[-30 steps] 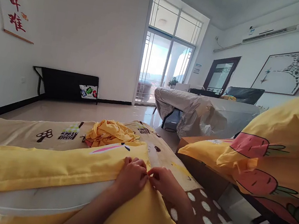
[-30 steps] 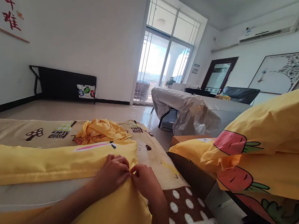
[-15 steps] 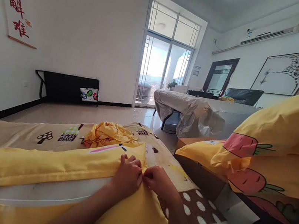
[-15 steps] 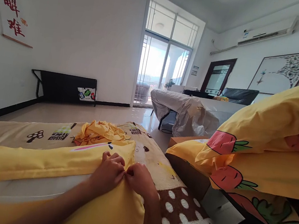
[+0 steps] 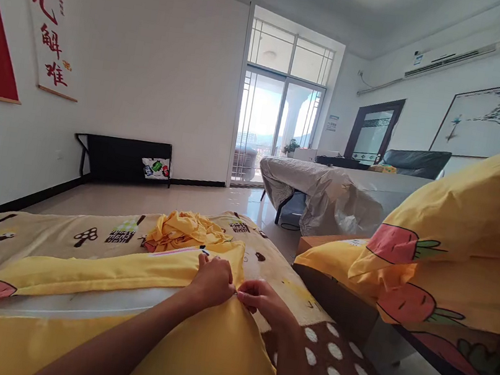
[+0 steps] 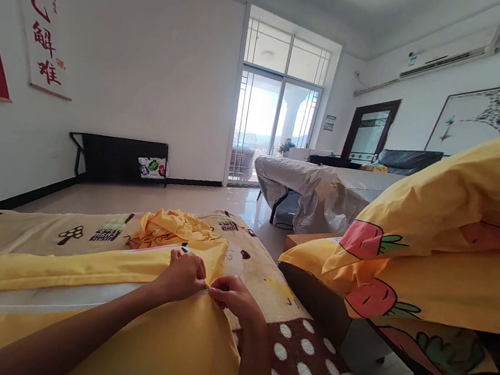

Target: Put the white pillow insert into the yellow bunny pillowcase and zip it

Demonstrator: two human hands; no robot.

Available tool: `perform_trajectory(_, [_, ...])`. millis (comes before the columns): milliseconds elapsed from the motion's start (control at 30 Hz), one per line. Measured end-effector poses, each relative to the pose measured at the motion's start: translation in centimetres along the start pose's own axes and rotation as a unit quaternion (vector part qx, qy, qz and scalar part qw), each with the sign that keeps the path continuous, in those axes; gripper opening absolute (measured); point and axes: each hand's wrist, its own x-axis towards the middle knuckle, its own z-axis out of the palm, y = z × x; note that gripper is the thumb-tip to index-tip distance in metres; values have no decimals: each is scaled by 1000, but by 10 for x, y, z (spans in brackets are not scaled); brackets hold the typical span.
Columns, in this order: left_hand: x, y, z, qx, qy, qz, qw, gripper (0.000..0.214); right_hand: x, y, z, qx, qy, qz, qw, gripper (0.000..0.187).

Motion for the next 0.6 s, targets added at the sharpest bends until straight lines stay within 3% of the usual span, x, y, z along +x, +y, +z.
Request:
perform_trajectory(167, [-5, -2, 2, -1, 11, -5, 1000, 13, 2, 0, -1, -16, -3, -6, 1000, 21])
perform_trajectory(300, [-6, -1, 1, 1, 16, -3, 1000, 15, 0, -3, -3, -73, 15, -51, 996, 18])
perform_trajectory(433, [-2, 6, -3, 26, 19, 35, 999, 18, 1, -6, -1, -115, 14, -89, 989, 21])
perform_trajectory(600, [4, 17, -3, 61, 24, 65, 996, 18, 6, -6, 4, -167, 59, -103, 979, 18])
